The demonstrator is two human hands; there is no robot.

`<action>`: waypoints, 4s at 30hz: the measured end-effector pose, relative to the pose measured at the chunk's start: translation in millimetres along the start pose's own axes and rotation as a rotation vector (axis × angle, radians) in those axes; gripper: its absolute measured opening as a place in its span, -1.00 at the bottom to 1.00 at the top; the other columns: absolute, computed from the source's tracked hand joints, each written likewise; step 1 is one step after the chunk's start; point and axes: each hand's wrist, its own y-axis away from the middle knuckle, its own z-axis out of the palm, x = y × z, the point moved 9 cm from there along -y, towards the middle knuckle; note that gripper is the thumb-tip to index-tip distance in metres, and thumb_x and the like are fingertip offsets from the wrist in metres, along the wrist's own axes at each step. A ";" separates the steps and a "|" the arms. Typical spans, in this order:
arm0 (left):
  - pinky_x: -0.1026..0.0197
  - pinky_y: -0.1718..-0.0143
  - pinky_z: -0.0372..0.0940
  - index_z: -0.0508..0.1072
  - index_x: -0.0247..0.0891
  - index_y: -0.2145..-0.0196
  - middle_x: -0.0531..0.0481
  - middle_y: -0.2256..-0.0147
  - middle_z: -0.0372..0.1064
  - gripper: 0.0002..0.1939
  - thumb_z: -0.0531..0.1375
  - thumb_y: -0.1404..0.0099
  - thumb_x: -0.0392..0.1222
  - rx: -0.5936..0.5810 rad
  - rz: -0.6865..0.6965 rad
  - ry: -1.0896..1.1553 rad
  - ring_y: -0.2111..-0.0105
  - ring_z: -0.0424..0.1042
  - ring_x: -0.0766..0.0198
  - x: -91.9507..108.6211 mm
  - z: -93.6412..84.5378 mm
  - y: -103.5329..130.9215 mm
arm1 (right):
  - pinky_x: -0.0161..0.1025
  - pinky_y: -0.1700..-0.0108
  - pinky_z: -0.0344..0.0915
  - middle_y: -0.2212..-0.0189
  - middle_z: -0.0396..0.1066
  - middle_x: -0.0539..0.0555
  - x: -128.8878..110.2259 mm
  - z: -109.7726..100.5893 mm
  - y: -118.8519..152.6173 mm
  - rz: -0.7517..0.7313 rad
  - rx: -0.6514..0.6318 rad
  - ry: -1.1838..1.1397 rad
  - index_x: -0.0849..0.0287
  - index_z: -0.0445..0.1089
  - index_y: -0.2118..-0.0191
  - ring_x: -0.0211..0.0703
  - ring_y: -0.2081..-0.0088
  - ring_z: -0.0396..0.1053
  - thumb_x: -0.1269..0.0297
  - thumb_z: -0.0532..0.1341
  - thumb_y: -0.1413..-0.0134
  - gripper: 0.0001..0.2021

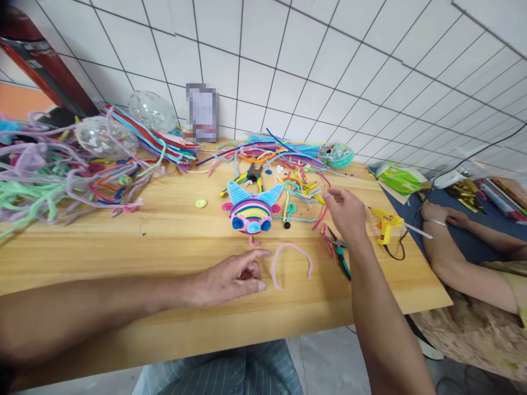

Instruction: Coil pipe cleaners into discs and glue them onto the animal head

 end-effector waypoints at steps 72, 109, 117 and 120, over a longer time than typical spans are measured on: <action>0.27 0.43 0.07 0.56 -0.31 0.23 0.06 0.38 0.37 -0.61 0.36 -0.31 0.13 0.292 0.248 0.072 0.46 0.15 0.41 86.8 30.0 -49.8 | -0.11 0.25 0.31 0.53 0.40 -0.01 -11.1 -45.4 198.7 -0.235 0.278 -0.422 -0.04 0.47 0.43 -0.06 0.44 0.33 0.11 0.38 -0.22 -0.79; 0.31 0.46 0.13 0.34 -0.25 0.28 0.09 0.41 0.33 -0.61 0.15 -0.43 0.17 0.113 0.145 0.180 0.49 0.22 0.41 64.5 45.2 -62.9 | -0.18 0.31 0.32 0.55 0.36 -0.04 6.7 -5.2 160.2 0.041 -0.223 -0.879 0.05 0.41 0.50 -0.15 0.45 0.30 0.11 0.39 -0.01 -0.77; 0.33 0.49 0.13 0.45 -0.28 0.37 0.01 0.38 0.48 -0.62 0.28 -0.36 0.12 -0.149 0.020 0.286 0.47 0.33 0.41 57.9 67.7 -68.6 | -0.28 0.52 0.20 0.65 0.09 -0.13 1.0 21.7 172.8 0.260 -0.520 -1.219 0.06 0.30 0.50 -0.28 0.59 0.09 -0.07 0.50 0.07 -0.57; 0.32 0.40 0.19 0.48 -0.27 0.48 0.09 0.49 0.40 -0.70 0.26 -0.37 -0.08 -0.170 -0.008 0.313 0.47 0.29 0.43 60.2 72.3 -65.0 | -0.32 0.55 0.16 0.64 0.02 -0.15 -0.4 22.0 180.8 0.278 -0.527 -1.219 0.07 0.29 0.50 -0.32 0.59 0.03 -0.10 0.53 0.09 -0.52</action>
